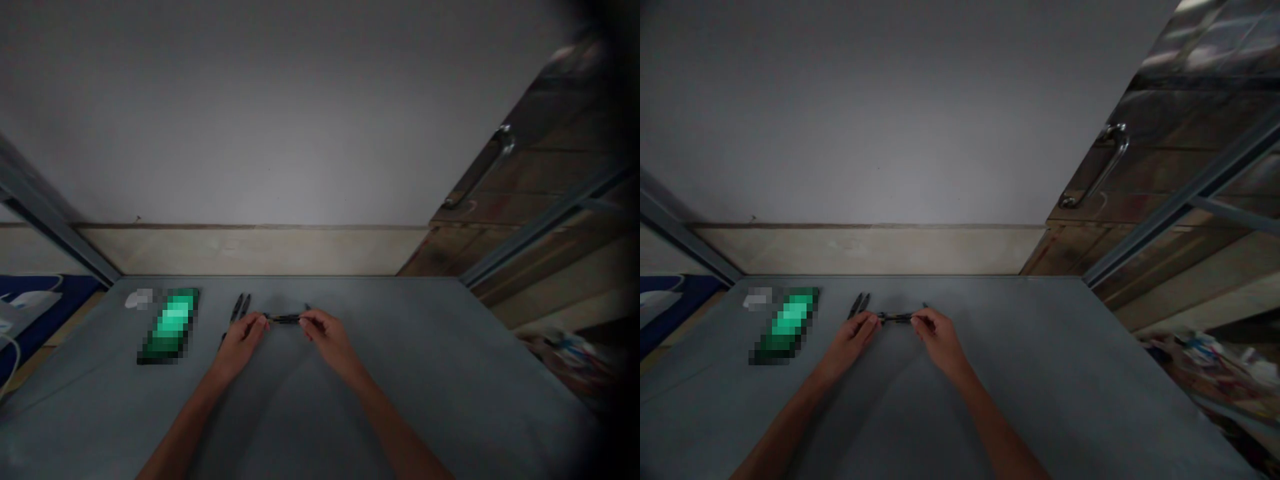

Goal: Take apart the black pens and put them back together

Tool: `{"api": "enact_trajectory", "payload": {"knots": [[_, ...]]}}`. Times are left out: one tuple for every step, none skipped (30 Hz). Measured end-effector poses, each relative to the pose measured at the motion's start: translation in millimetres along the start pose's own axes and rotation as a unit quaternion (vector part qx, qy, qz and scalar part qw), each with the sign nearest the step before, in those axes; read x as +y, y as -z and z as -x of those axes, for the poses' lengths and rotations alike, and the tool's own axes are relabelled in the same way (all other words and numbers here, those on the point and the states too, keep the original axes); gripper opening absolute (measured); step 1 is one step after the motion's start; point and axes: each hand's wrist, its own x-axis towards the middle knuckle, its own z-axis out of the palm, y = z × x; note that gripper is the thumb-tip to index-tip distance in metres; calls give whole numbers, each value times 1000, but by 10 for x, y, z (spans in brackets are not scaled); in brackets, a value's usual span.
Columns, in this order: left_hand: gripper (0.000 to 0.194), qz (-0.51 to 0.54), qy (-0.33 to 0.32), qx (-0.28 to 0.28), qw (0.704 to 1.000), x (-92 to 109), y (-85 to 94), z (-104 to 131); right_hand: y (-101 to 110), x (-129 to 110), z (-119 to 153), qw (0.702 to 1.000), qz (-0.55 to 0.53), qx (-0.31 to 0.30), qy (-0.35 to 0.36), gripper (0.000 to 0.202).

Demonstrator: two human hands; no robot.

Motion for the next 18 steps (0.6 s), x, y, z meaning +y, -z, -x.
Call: {"api": "enact_trajectory", "payload": {"knots": [[45, 10, 11, -2, 1000, -9, -16, 0, 3, 11, -5, 1000, -6, 2, 2, 25], [47, 13, 18, -2, 1000, -15, -29, 0, 6, 20, -7, 1000, -7, 2, 3, 25], [49, 9, 20, -2, 1000, -16, -38, 0, 9, 24, -6, 1000, -4, 3, 2, 25], [50, -1, 18, -2, 1000, -13, -41, 0, 12, 25, -4, 1000, 3, 3, -2, 26], [50, -10, 13, -2, 1000, -5, -39, 0, 14, 22, -1, 1000, 10, 4, -7, 29], [49, -18, 8, -2, 1000, 5, -32, 1, 16, 16, 2, 1000, 16, 6, -14, 34], [47, -23, 1, -1, 1000, 17, -22, 2, 17, 9, 5, 1000, 21, 8, -21, 39], [45, -29, -6, -2, 1000, 29, -10, 3, 19, 1, 6, 999, 26, 9, -27, 43], [43, -37, -15, -3, 999, 39, 3, 5, 20, -5, 5, 999, 30, 10, -30, 46], [40, -45, -25, -3, 999, 46, 15, 7, 21, -10, 3, 999, 33, 10, -30, 47], [39, -50, -33, -4, 998, 50, 24, 9, 23, -12, 0, 999, 34, 9, -27, 46], [38, -52, -38, -5, 998, 48, 30, 10, 24, -11, -3, 999, 33, 7, -21, 43], [37, -47, -39, -5, 998, 42, 31, 11, 25, -8, -6, 1000, 28, 6, -14, 39], [37, -36, -36, -7, 999, 30, 27, 11, 25, -3, -8, 1000, 20, 5, -7, 34], [37, -23, -30, -9, 999, 16, 18, 11, 25, 3, -9, 1000, 11, 4, -1, 30], [39, -11, -23, -10, 1000, -1, 5, 11, 26, 8, -9, 1000, 6, 3, 3, 27], [40, -2, -17, -9, 1000, -18, -9, 10, 26, 12, -9, 1000, 5, 2, 4, 26], [42, 2, -11, -6, 1000, -33, -24, 9, 26, 15, -8, 1000, 8, 1, 3, 27]]}}
